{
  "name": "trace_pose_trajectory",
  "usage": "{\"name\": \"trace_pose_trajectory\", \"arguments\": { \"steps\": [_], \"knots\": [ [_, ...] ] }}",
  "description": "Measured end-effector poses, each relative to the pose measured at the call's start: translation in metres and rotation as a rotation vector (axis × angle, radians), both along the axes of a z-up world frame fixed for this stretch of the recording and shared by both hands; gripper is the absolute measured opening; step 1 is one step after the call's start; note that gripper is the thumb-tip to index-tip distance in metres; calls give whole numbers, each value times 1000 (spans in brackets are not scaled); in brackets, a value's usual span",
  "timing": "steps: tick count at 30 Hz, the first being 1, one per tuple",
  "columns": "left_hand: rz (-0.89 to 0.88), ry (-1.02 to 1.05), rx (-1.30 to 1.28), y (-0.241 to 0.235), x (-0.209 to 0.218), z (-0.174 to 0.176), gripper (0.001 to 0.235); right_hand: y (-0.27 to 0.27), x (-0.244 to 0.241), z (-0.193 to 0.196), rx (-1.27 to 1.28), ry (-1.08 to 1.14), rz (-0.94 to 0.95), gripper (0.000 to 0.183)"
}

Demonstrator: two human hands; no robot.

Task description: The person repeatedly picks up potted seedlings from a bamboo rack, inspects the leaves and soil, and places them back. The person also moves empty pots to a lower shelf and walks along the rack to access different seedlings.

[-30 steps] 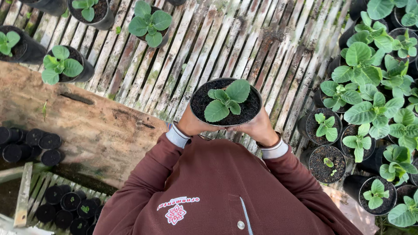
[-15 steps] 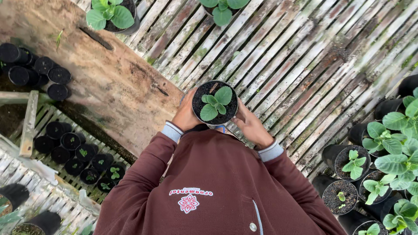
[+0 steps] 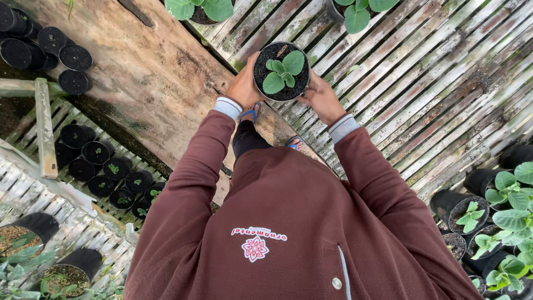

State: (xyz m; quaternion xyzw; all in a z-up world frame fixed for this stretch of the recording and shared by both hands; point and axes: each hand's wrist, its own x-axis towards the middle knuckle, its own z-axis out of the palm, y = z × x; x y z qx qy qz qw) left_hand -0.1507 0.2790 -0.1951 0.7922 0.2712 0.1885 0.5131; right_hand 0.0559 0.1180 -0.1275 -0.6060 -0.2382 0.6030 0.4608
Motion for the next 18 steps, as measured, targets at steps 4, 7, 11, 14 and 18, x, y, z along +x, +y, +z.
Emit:
{"name": "trace_pose_trajectory", "arguments": {
  "steps": [4, 7, 11, 14, 18],
  "knots": [
    [-20, -44, 28, 1, -1, -7, 115, 3, 0, -6, -48, -71, -21, 91],
    [-9, -74, 82, 1, 1, -8, 117, 1, 3, -21, -21, -35, -63, 89],
    [-34, 30, 42, -2, -10, -4, 109, 6, 32, -38, -57, -166, -240, 64],
    [27, 5, 62, -5, -25, 5, 94, 24, 80, -36, -13, -101, -742, 55],
    [60, 31, 18, -8, -48, 19, 84, 48, 135, -16, -29, -97, -795, 51]
  ]
}}
